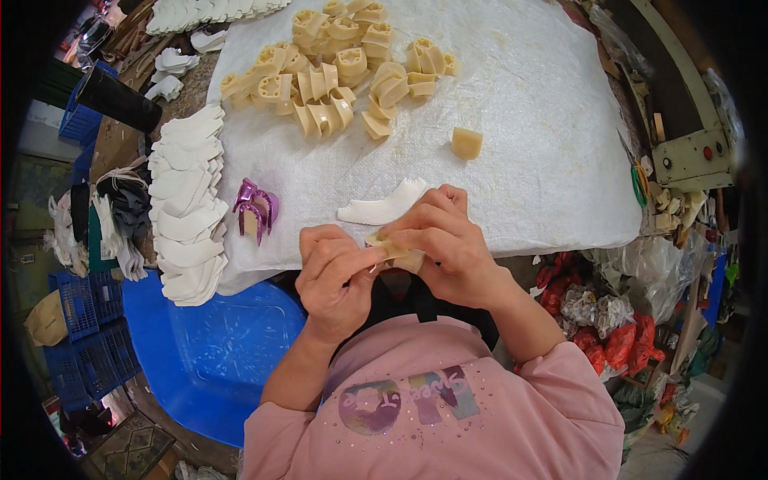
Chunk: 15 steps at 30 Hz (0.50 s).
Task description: Manually fitting and assembling different white and tan shoe sole or heel components together on a workbench.
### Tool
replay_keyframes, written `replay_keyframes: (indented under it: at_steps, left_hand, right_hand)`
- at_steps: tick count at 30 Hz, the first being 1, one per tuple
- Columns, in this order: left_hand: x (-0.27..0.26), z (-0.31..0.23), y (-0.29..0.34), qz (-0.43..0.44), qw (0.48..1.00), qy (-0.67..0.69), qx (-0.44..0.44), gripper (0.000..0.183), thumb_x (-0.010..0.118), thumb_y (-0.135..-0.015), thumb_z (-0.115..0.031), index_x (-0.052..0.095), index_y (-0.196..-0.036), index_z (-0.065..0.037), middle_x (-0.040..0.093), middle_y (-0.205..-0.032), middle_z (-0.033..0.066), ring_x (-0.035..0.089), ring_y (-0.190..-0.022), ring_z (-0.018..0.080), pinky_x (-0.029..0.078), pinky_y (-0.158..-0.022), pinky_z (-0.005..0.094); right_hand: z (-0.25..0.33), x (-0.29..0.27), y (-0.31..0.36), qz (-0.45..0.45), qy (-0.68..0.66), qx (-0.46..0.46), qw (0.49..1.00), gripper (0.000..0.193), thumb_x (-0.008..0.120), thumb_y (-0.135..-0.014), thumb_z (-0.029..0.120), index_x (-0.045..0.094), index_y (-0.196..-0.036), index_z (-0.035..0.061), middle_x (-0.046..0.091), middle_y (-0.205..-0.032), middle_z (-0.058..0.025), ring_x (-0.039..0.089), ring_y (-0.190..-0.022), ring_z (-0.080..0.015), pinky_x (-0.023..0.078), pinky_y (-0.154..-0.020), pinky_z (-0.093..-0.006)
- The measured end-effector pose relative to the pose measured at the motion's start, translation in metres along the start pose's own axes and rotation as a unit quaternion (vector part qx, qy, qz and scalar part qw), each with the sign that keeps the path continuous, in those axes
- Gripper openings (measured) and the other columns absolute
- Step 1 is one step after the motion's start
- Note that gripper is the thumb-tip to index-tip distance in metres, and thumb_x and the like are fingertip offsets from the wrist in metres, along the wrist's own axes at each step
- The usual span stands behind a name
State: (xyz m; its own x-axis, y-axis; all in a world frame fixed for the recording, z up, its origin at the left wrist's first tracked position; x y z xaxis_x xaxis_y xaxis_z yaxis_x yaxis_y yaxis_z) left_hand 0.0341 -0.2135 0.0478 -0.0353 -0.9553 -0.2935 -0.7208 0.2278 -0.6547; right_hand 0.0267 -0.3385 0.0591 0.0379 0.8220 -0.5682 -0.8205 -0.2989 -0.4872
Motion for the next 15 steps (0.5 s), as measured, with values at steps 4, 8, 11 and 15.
replay_keyframes:
  at_steps: [4, 8, 11, 15]
  left_hand:
    - [-0.018, 0.016, -0.003, -0.006, 0.999, -0.038, -0.011, 0.03, 0.068, -0.063, 0.01, 0.065, -0.086, -0.009, 0.051, -0.072, 0.0035, 0.047, -0.072, 0.0214, 0.04, -0.066, 0.0308]
    - [-0.028, 0.018, 0.001, -0.042, 0.998, 0.021, -0.05, 0.031, 0.068, -0.063, 0.011, 0.063, -0.085, -0.01, 0.051, -0.079, 0.0048, 0.046, -0.074, 0.0206, 0.039, -0.067, 0.031]
    - [-0.023, 0.002, -0.005, -0.059, 0.995, 0.069, -0.041, 0.028, 0.068, -0.065, 0.011, 0.061, -0.083, -0.009, 0.053, -0.088, 0.0083, 0.049, -0.082, 0.0223, 0.042, -0.071, 0.0332]
    - [-0.008, -0.003, -0.001, -0.013, 0.985, 0.17, -0.036, 0.023, 0.067, -0.068, 0.01, 0.058, -0.084, -0.003, 0.057, -0.094, 0.0129, 0.057, -0.091, 0.0291, 0.048, -0.079, 0.0382]
  right_hand:
    - [0.02, -0.013, -0.009, -0.056, 0.055, 0.01, 0.997, 0.028, 0.064, -0.066, -0.004, 0.058, -0.09, 0.0082, 0.059, -0.096, -0.0052, 0.05, -0.085, -0.0257, 0.037, -0.08, -0.0403]
    - [-0.013, 0.0, 0.018, -0.044, -0.1, 0.1, 0.989, 0.02, 0.066, -0.078, 0.004, 0.058, -0.096, 0.0051, 0.061, -0.098, -0.0098, 0.056, -0.078, -0.0224, 0.045, -0.067, -0.0292]
    - [-0.045, 0.035, 0.052, -0.081, -0.386, 0.337, 0.855, 0.018, 0.06, -0.086, 0.009, 0.054, -0.101, 0.0023, 0.062, -0.1, -0.0085, 0.058, -0.086, -0.0163, 0.046, -0.075, -0.0284]
    - [-0.05, 0.046, 0.05, -0.18, -0.594, 0.341, 0.706, 0.024, 0.05, -0.094, 0.019, 0.049, -0.108, 0.0003, 0.059, -0.106, -0.0106, 0.059, -0.094, -0.0169, 0.048, -0.084, -0.031]
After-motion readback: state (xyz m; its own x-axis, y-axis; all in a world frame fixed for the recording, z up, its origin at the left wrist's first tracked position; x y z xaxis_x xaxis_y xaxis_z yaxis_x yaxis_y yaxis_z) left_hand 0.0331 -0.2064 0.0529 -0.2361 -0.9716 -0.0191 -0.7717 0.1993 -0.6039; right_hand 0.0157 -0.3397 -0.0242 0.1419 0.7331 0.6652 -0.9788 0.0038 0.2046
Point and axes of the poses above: each hand's wrist, its own y-axis away from the middle knuckle, its own x-axis out of the palm, z = x × y, the point moved 9 cm from there along -y, towards the middle knuckle
